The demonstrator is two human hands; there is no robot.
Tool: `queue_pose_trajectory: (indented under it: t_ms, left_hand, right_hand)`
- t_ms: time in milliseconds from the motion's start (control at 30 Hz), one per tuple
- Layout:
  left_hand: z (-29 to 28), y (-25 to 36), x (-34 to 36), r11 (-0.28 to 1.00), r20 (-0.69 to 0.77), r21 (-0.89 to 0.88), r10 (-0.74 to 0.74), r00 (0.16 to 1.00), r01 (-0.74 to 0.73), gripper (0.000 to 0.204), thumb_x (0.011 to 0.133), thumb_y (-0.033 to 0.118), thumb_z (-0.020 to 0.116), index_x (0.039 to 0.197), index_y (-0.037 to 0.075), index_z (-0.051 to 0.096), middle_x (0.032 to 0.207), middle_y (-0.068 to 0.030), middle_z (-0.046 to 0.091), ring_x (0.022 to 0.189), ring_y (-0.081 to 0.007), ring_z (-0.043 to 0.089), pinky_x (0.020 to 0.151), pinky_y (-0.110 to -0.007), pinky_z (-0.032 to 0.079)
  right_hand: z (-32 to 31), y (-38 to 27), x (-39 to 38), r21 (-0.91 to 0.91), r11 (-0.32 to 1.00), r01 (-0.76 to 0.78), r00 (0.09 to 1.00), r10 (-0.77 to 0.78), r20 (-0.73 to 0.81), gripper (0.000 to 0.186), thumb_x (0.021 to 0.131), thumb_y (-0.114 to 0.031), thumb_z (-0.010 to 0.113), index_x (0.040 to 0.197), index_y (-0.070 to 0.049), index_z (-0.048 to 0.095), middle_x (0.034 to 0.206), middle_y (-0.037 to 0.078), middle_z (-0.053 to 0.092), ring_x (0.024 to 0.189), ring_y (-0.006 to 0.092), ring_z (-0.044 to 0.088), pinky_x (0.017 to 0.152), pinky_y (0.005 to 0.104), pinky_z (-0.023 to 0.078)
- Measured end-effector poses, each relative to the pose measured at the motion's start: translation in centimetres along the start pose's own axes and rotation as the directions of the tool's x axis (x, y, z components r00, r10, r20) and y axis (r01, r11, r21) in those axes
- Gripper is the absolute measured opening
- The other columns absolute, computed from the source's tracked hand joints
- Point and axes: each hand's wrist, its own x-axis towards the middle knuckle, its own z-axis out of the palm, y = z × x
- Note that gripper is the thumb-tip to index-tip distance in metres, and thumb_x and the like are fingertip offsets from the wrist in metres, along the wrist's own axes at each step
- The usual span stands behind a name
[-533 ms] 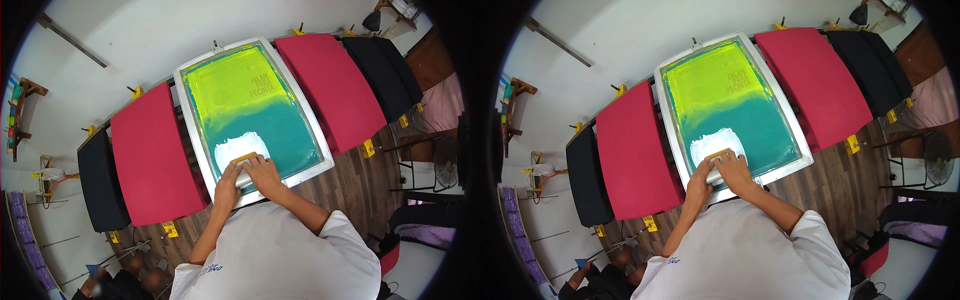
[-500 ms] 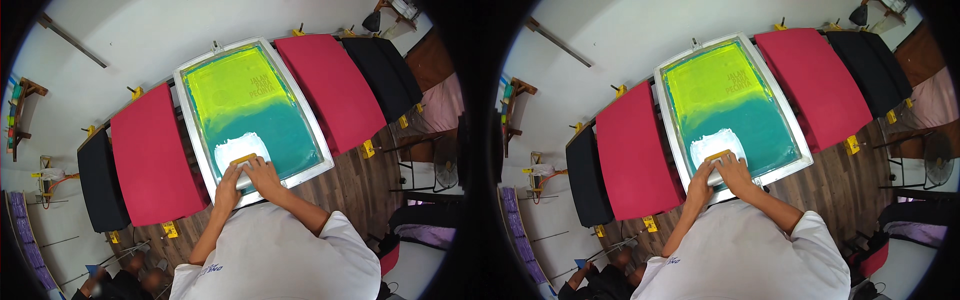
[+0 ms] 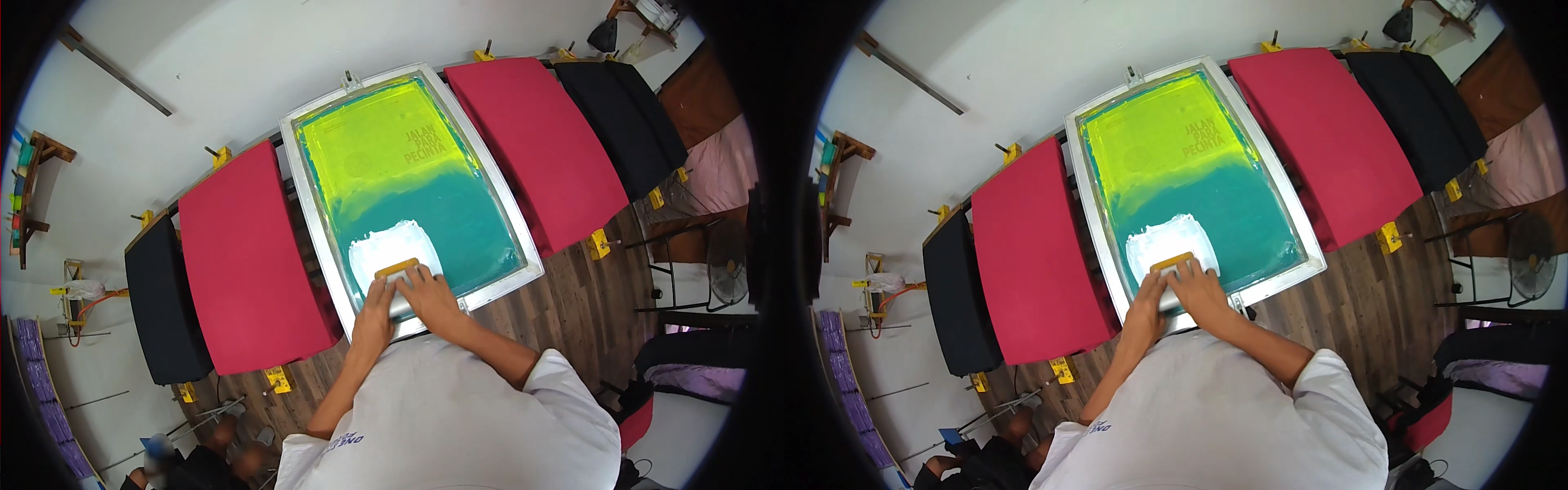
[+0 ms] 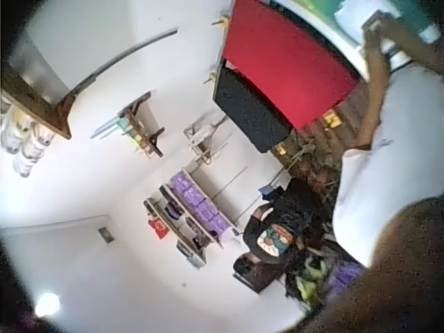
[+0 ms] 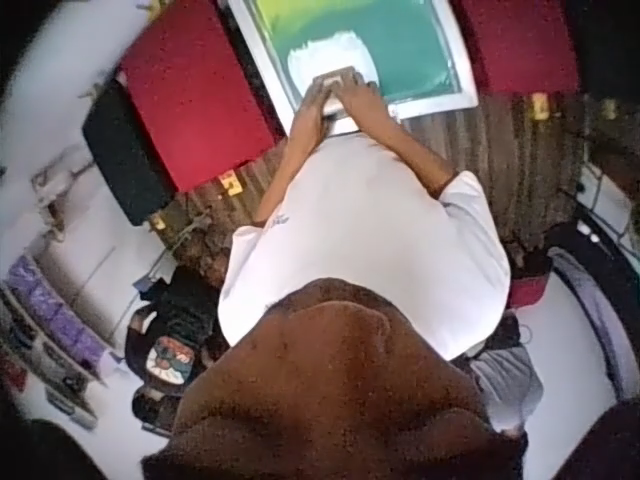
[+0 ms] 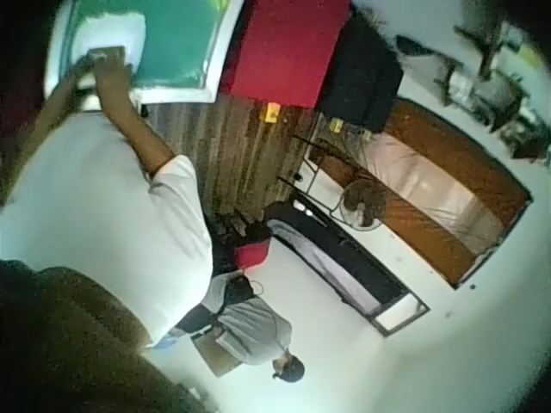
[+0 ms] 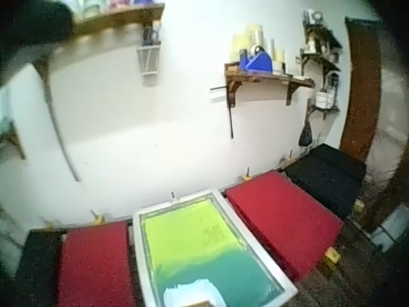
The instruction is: Applying ink to a screen using a squeegee during the screen printing process.
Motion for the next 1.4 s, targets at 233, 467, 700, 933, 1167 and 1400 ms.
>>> queue_pose_trajectory:
  t_ms: [233, 467, 700, 933, 1167, 1400]
  left_hand:
    - [-1.6, 1.6, -1.2, 0.993, 0.084, -0.098, -0.052, 0.995, 0.060, 0.072, 0.067, -0.016, 0.059, 0.137, -0.001, 0.050, 0.145, -0.0280, 0.043, 0.130, -0.0439, 0.048, 0.102, -0.044, 0.049]
    - [-0.2, -0.2, -0.3, 1.000, -0.022, -0.023, -0.009, 1.000, 0.009, 0.074, 0.067, -0.018, 0.057, 0.138, 0.000, 0.049, 0.147, -0.0272, 0.042, 0.136, -0.0413, 0.042, 0.106, -0.044, 0.046]
    - [-1.6, 1.9, -2.4, 0.998, 0.076, -0.058, -0.019, 0.997, 0.024, 0.072, 0.066, -0.018, 0.057, 0.136, -0.005, 0.049, 0.141, -0.0293, 0.048, 0.133, -0.0429, 0.045, 0.106, -0.046, 0.045]
    - [-0.3, 0.6, -0.3, 1.000, -0.050, -0.017, 0.020, 0.999, -0.021, 0.068, 0.066, -0.019, 0.056, 0.132, -0.005, 0.052, 0.139, -0.0296, 0.048, 0.127, -0.0437, 0.050, 0.103, -0.045, 0.046]
    - [-1.8, 2.7, -1.5, 0.994, 0.091, -0.100, -0.042, 0.995, 0.051, 0.065, 0.067, -0.016, 0.058, 0.131, -0.004, 0.053, 0.138, -0.0277, 0.050, 0.122, -0.0458, 0.053, 0.099, -0.046, 0.049]
    - [-1.0, 0.9, -0.3, 0.999, -0.042, 0.004, 0.038, 0.998, -0.038, 0.070, 0.066, -0.017, 0.059, 0.133, -0.002, 0.052, 0.142, -0.0262, 0.047, 0.127, -0.0431, 0.051, 0.100, -0.045, 0.049]
  right_hand:
    - [-2.4, -0.2, -1.0, 0.093, 0.995, 0.019, 0.993, -0.029, 0.117, 0.040, 0.079, -0.005, 0.063, 0.119, -0.008, 0.061, 0.115, 0.013, 0.057, 0.115, 0.0319, 0.053, 0.080, 0.0423, 0.049]
    - [-0.7, 0.0, 0.3, 0.034, 0.999, 0.008, 0.998, -0.010, 0.057, 0.050, 0.075, 0.001, 0.064, 0.123, -0.007, 0.056, 0.119, 0.016, 0.054, 0.112, 0.0311, 0.053, 0.079, 0.0422, 0.048]
    - [-2.6, -0.8, -1.9, 0.159, 0.987, 0.020, 0.986, -0.046, 0.159, 0.043, 0.079, 0.001, 0.062, 0.122, -0.004, 0.058, 0.120, 0.016, 0.053, 0.113, 0.0324, 0.053, 0.081, 0.0440, 0.048]
    - [-1.4, 0.2, -0.3, 0.062, 0.998, -0.026, 0.995, 0.020, 0.094, 0.044, 0.074, 0.003, 0.063, 0.117, -0.004, 0.057, 0.117, 0.014, 0.055, 0.109, 0.0309, 0.055, 0.082, 0.0442, 0.047]
    - [-3.0, 0.2, -1.7, 0.148, 0.989, 0.003, 0.984, -0.029, 0.177, 0.038, 0.076, 0.003, 0.060, 0.114, -0.004, 0.060, 0.112, 0.013, 0.057, 0.104, 0.0311, 0.056, 0.081, 0.0441, 0.047]
    - [-2.3, 0.1, -0.2, 0.070, 0.998, -0.007, 0.995, 0.001, 0.095, 0.043, 0.076, 0.003, 0.061, 0.118, -0.004, 0.058, 0.114, 0.016, 0.055, 0.106, 0.0313, 0.055, 0.079, 0.0432, 0.046]
